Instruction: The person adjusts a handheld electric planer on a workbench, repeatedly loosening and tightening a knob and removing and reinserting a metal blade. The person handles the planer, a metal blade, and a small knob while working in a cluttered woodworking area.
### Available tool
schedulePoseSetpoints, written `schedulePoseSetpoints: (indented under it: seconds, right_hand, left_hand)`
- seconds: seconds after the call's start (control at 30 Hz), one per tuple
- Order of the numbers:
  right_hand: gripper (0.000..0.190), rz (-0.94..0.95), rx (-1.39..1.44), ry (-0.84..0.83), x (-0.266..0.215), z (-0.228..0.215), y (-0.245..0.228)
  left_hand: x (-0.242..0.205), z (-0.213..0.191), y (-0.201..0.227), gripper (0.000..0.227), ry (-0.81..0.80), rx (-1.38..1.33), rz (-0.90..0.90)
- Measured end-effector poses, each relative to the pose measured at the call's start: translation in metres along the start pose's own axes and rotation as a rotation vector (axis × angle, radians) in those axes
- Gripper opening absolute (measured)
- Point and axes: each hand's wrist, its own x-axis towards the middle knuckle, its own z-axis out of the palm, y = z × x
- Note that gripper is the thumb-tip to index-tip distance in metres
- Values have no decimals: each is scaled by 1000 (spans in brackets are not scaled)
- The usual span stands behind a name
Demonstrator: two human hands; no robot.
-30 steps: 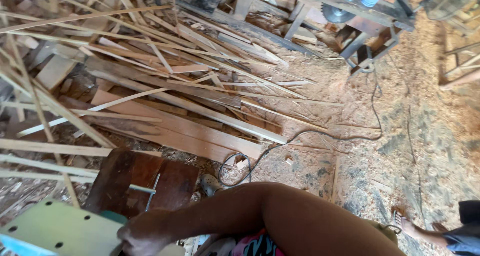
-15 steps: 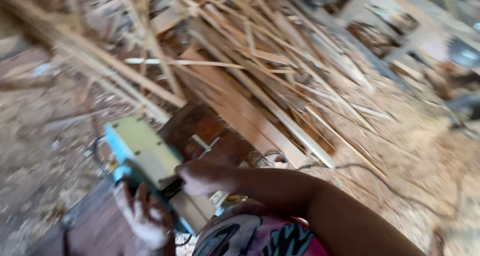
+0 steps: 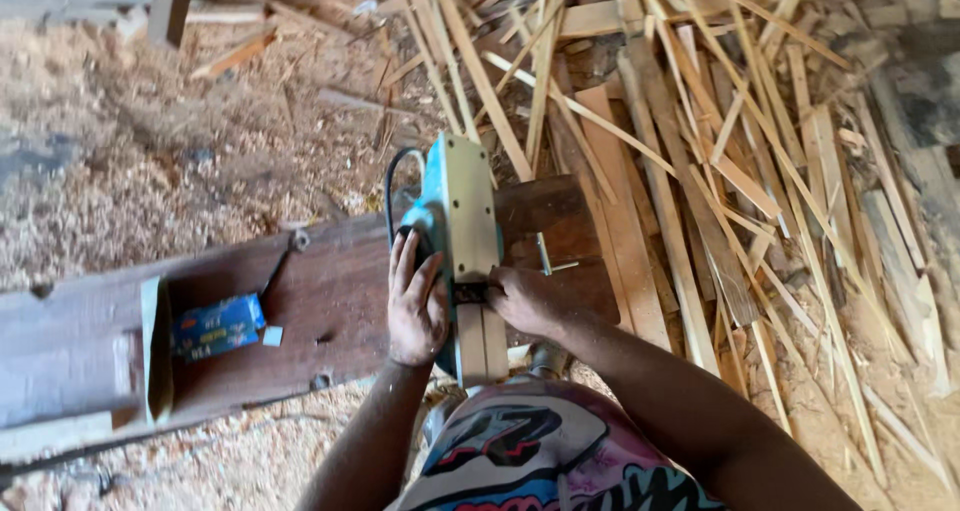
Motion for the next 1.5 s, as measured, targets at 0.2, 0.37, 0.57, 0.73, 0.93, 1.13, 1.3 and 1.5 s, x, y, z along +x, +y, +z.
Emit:
schedulePoseSetpoints:
  seconds: [0.2,0.37,0.57,0.73,0.93,1.13,1.3,1.5]
  right_hand:
    - [15,-26,-27,-16,3,0,0]
    - [16,187,211,-11,2,-15,-18]
    - [16,64,144,-19,3,-14,-20]
    - [22,350,16,-128,1,-14,-9]
    - [20,74,192,40,0,-12,-6]
    - [24,298,-57,-31,0,-13,-10]
    - [23,258,58,-1,-5,-11,-6]
    - [20,203,28,18,-2,-8,13]
  left_hand:
    - [2,2,2,33,-15,0,-32]
    - [3,0,6,32,-10,-23,-33]
    - [4,-1,8,34,-22,4,-65]
    - [2,-4,10,38,-28,9,-46]
    - [2,-6,11,39,-30,-16,-40]
    - [4,-6,10,38,-24,-29,-35]
    - [1,-3,8,38,-33,-3,-24]
    - [2,-3,7,36,-26,-11,-25]
